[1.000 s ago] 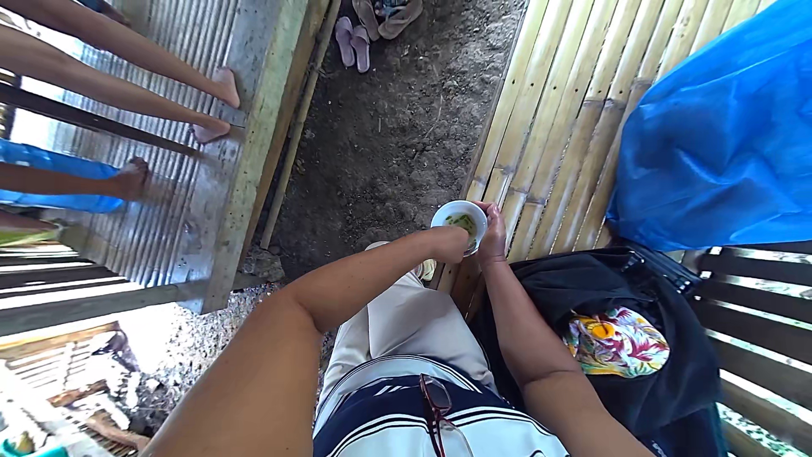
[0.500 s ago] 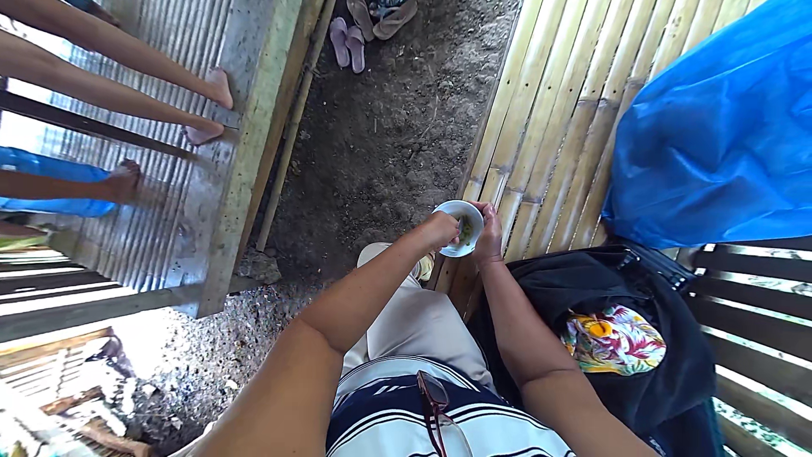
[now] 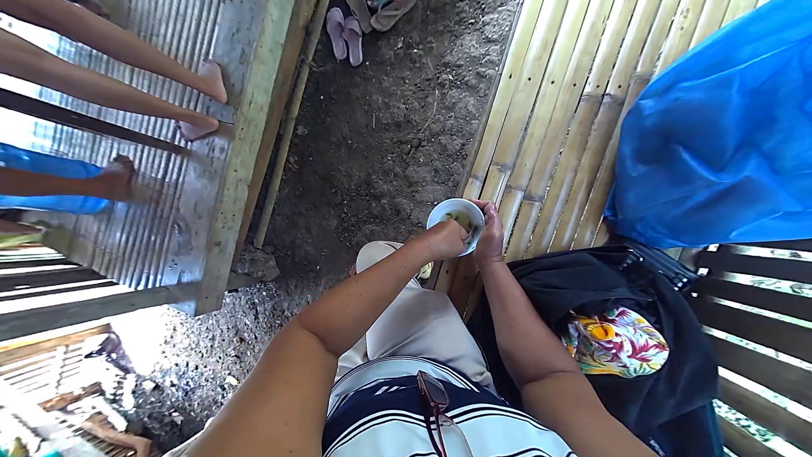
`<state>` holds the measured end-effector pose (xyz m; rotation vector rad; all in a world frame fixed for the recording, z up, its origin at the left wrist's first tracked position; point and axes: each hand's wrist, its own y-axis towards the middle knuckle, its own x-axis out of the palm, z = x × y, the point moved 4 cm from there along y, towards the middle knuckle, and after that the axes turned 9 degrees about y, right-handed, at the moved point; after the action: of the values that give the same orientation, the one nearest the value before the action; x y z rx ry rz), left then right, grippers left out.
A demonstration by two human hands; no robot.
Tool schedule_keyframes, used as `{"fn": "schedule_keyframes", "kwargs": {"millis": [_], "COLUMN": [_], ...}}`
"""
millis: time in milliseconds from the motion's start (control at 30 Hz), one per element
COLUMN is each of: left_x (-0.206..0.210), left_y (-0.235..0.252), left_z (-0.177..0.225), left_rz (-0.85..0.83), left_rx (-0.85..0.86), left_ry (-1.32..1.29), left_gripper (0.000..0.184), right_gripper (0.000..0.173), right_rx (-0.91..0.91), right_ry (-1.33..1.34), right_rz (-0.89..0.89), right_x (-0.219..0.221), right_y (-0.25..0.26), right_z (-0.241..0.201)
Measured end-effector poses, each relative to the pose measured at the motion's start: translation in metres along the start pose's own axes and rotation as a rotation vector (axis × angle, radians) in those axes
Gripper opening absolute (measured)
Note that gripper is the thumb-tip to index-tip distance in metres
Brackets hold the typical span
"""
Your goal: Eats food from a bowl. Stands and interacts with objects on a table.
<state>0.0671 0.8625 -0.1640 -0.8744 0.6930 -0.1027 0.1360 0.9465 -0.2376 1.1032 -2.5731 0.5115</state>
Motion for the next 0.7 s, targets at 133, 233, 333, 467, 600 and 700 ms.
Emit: {"fn": "schedule_keyframes", "kwargs": {"millis": [133,233,333,467,600,700], "left_x": [0.003,0.005,0.001,-0.007,-0.01,-0.005], "left_y": [-0.004,-0.003,-0.006,-0.011,-0.014,-0.016], "left_z": [0.009,0.016,0.023,0.027,0.033,0.041], "left_rz": [-0.045,-0.087,-0.163,-0.23,-0.296,-0.305], "left_rx": [-0.03,-0.033,-0.006,0.061,0.106,0.107], "left_ry": [0.164,0.259,0.347,0.473,0.591,0.654], "left_gripper": [0.018,0.018,0.017,0.009,0.011,0.011], "right_gripper": [0.059,0.059,0.058,0.058,0.061,0.061], "right_rx": [0.008,0.007,-0.003,0.017,0.027,0.015], "right_ry": [0.007,-0.001,-0.013,0.004,0.012,0.007], "right_rz": [-0.001,0.002,0.001,0.017,0.011,0.021], "right_x": [-0.001,0.0,0.001,0.001,0.001,0.0], "right_y": [0.0,-0.001,-0.001,-0.001,0.0,-0.002], "right_z": [0.002,0.001,0.001,0.002,0.002,0.003]}}
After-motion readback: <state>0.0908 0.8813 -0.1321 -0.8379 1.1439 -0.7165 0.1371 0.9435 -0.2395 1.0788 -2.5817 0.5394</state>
